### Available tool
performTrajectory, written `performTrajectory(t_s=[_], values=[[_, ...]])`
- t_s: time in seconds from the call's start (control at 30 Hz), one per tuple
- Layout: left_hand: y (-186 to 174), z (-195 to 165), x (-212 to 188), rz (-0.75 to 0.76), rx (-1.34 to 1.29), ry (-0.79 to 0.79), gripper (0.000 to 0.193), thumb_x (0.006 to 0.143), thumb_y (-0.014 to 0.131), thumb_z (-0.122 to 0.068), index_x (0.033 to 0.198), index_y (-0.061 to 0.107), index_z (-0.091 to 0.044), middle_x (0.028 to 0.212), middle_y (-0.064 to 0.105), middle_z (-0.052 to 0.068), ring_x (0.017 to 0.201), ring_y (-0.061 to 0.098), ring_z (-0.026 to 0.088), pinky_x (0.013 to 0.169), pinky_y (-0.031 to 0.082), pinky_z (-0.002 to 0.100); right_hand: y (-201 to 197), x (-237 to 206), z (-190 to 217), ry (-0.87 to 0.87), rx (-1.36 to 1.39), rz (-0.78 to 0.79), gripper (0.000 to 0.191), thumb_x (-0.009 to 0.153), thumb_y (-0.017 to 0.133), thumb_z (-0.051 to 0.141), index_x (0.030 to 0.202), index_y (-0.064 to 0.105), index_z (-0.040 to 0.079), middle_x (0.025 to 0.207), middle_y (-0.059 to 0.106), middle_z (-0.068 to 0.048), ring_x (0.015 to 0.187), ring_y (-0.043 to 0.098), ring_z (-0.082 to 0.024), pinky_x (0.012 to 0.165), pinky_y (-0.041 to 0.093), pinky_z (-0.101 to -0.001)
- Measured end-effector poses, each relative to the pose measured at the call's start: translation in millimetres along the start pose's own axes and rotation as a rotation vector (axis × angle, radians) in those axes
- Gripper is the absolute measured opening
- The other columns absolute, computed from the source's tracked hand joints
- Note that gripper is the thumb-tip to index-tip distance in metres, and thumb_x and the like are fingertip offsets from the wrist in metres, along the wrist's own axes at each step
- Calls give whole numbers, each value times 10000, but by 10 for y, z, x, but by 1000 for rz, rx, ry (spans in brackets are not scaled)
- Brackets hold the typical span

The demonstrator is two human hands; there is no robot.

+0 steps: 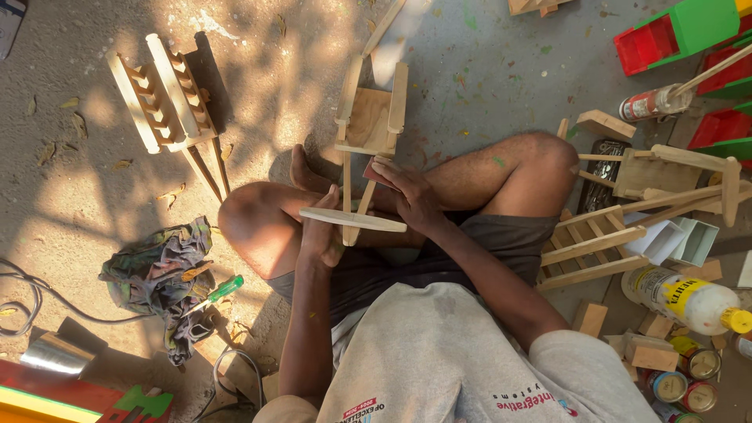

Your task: The person sits cross-legged on the ground and sands small wooden toy parts, including ladder-shaped and chair-shaped pieces, using a sanding block. They turn the pieces over and reposition them to sand different sides, then set finished pieces aside and pick up new ones.

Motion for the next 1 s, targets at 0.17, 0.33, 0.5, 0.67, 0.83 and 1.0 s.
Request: performTrajectory(t_s=[0.17,0.33,0.5,0.67,0.83,1.0], values=[[37,-139,-382,85,39,108,785,803,582,-72,1528,286,-18,1336,600,287,1100,730,365,858,618,420,123,-114,-96,56,201,1,508,991,517,-93,1478,523,52,1436,665,-85,1394,601,-275,1152,504,-410],[-61,-100,-591,61,122,216,904,877,726,-255,1591,261,49,1364,527,275,1182,638,339,971,594,472,321,-174,-255,197,379,85,369,1122,491,150,1469,537,32,1423,664,-87,1373,604,-237,1146,512,-388],[-166,7,-545,-423,689,228,1087,700,828,-401,1501,270,77,1277,590,271,1096,697,378,915,607,487,452,-258,-376,427,629,67,414,1129,476,259,1452,582,23,1398,678,-100,1331,619,-205,1124,503,-370],[346,-298,-919,-696,1366,727,1047,750,877,-518,1417,364,105,1370,437,341,1291,493,452,1069,414,562,448,-230,-293,493,1001,-5,459,1117,500,297,1472,522,8,1493,583,-110,1426,520,-224,1194,475,-399],[881,-391,-1158,-380,1915,1111,916,653,810,-629,1380,555,-133,1312,577,204,1246,547,429,1059,227,648,254,-77,-160,452,871,-32,460,1120,493,317,1457,556,11,1480,601,-116,1413,543,-227,1174,493,-398],[642,-520,-714,-163,1885,832,543,852,813,-311,1331,637,-127,935,638,84,937,656,270,952,440,500,169,-4,-118,542,677,45,458,1120,476,326,1490,576,75,1407,661,-138,1295,591,-278,1095,509,-416]])
Point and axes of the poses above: each hand's wrist, its own x-axis towards the middle knuckle, its own y-axis out of the palm, z = x × y, the point moved 7 cm from there along x, towards the middle knuckle
